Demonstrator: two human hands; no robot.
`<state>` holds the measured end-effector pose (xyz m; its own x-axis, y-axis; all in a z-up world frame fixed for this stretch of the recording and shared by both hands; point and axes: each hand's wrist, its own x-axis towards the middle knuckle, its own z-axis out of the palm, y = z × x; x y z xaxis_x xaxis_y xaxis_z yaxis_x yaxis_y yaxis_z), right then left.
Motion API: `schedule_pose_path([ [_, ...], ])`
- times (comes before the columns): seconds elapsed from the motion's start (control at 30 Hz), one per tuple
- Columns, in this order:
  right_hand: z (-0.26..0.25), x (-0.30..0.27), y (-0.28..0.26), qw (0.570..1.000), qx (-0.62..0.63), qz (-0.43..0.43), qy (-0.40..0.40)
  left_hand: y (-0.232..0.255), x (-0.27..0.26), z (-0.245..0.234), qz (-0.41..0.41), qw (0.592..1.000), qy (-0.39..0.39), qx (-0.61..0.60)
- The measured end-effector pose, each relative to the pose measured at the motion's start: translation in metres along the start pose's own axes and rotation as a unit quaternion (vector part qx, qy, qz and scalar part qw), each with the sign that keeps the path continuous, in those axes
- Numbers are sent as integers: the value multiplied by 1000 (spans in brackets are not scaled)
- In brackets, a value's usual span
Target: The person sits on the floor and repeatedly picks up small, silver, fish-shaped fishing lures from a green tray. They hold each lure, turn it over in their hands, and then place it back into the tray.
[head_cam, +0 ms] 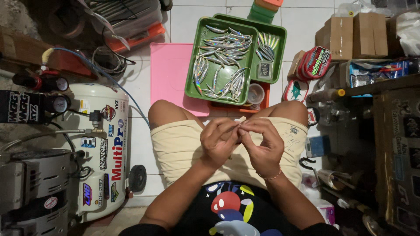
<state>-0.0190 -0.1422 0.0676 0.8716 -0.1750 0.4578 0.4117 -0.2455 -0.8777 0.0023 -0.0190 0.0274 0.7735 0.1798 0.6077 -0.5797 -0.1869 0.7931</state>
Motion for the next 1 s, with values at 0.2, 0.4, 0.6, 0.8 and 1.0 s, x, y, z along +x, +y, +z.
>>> schedule_pose_path([
  [0.2, 1, 0, 3, 999, -46, 12, -18, 0, 0, -5, 5, 1000, -1, 13],
  [0.4, 0, -3, 5, 998, -58, 8, -3, -2, -4, -3, 21, 999, -4, 47],
  [0.6, 1, -8, 11, 999, -38, 16, 9, -6, -4, -3, -8, 1000, 8, 23],
  [0.8, 1, -23, 41, 996, -12, 85, -23, -36, 17, -22, -159, 981, 112, 14],
  [1.0, 18, -75, 136, 972, -39, 177, -150, -85, 113, -76, -231, 947, 222, 4],
])
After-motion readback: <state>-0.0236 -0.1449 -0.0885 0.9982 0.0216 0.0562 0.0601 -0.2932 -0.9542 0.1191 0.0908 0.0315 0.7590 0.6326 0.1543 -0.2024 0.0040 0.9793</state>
